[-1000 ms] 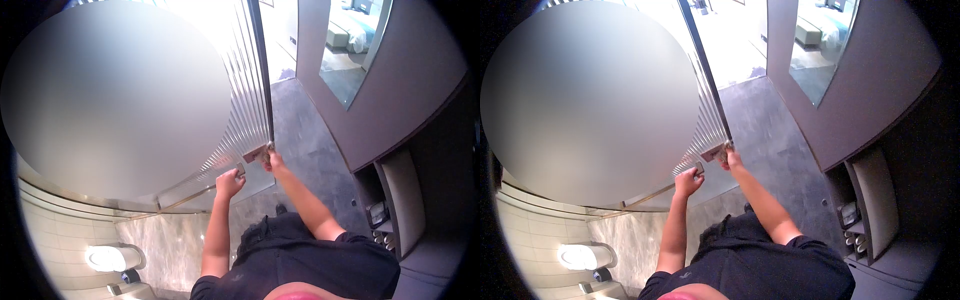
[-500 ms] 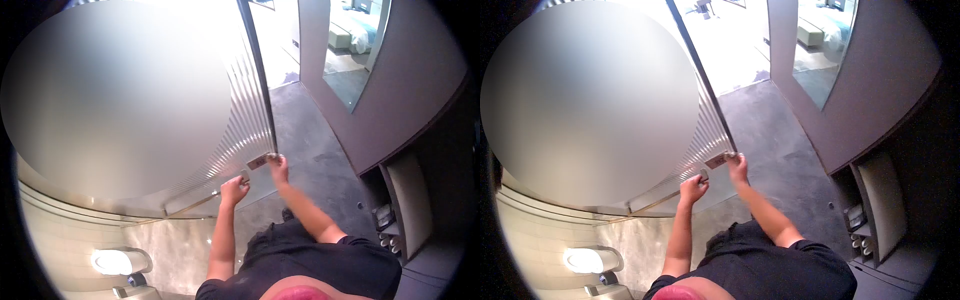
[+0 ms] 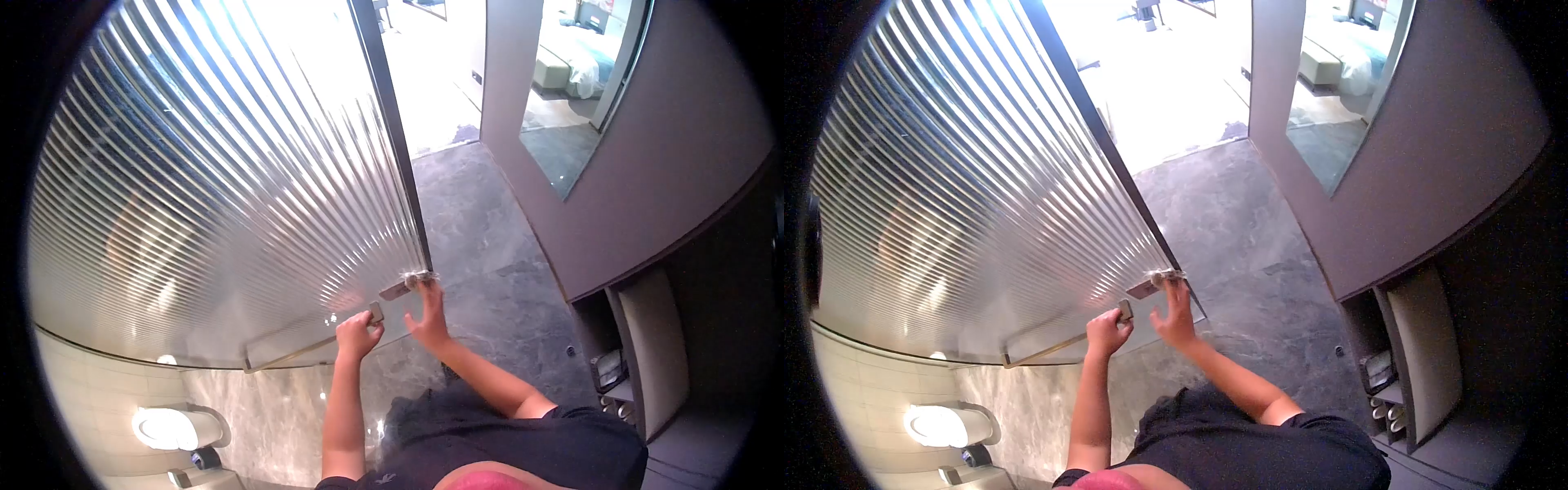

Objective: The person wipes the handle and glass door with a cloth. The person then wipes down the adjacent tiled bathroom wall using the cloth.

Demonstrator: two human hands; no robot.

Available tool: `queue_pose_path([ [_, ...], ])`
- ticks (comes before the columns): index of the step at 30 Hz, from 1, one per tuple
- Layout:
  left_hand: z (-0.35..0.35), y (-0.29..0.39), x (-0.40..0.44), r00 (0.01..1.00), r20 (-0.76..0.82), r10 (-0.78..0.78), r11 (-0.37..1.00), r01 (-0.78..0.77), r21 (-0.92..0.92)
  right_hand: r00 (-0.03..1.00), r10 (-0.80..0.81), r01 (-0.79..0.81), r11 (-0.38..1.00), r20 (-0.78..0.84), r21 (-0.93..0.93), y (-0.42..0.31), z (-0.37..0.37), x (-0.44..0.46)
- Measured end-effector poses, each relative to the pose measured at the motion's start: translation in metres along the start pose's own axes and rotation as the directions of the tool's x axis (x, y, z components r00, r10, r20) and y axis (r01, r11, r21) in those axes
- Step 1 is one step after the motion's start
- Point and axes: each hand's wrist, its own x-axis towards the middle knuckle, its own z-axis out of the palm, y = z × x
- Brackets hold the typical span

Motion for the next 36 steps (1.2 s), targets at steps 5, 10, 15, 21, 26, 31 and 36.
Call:
queue_pose_path([
  [5, 0.005, -0.007, -0.001, 1.0, 0.002, 0.028, 0.999, -0.028, -0.037, 0.989, -0.148, 0.145, 0.986, -0.025, -0.08, -0.04, -0.004, 0.011],
  [10, 0.001, -0.011, -0.003, 0.995, 0.003, 0.098, 0.991, -0.097, -0.095, 0.977, -0.212, 0.208, 0.969, -0.012, -0.135, -0.098, -0.018, 0.033],
  [15, -0.005, -0.013, -0.004, 0.989, 0.006, 0.146, 0.975, -0.143, -0.171, 0.957, -0.291, 0.286, 0.939, -0.003, -0.189, -0.135, -0.031, 0.05],
  [21, 0.001, -0.019, 0.001, 0.992, -0.089, 0.088, 0.952, -0.11, -0.287, 0.948, -0.307, 0.271, 0.915, -0.081, -0.298, -0.147, -0.024, 0.06],
  [26, 0.001, -0.027, 0.003, 0.981, -0.137, 0.135, 0.921, -0.176, -0.347, 0.939, -0.333, 0.288, 0.9, -0.091, -0.329, -0.143, -0.019, 0.062],
  [31, 0.006, -0.03, 0.0, 0.972, -0.154, 0.177, 0.901, -0.223, -0.372, 0.942, -0.315, 0.262, 0.907, -0.116, -0.331, -0.14, -0.018, 0.06],
  [36, 0.005, -0.029, -0.002, 0.964, -0.175, 0.202, 0.892, -0.255, -0.374, 0.938, -0.322, 0.273, 0.914, -0.126, -0.299, -0.142, -0.02, 0.06],
])
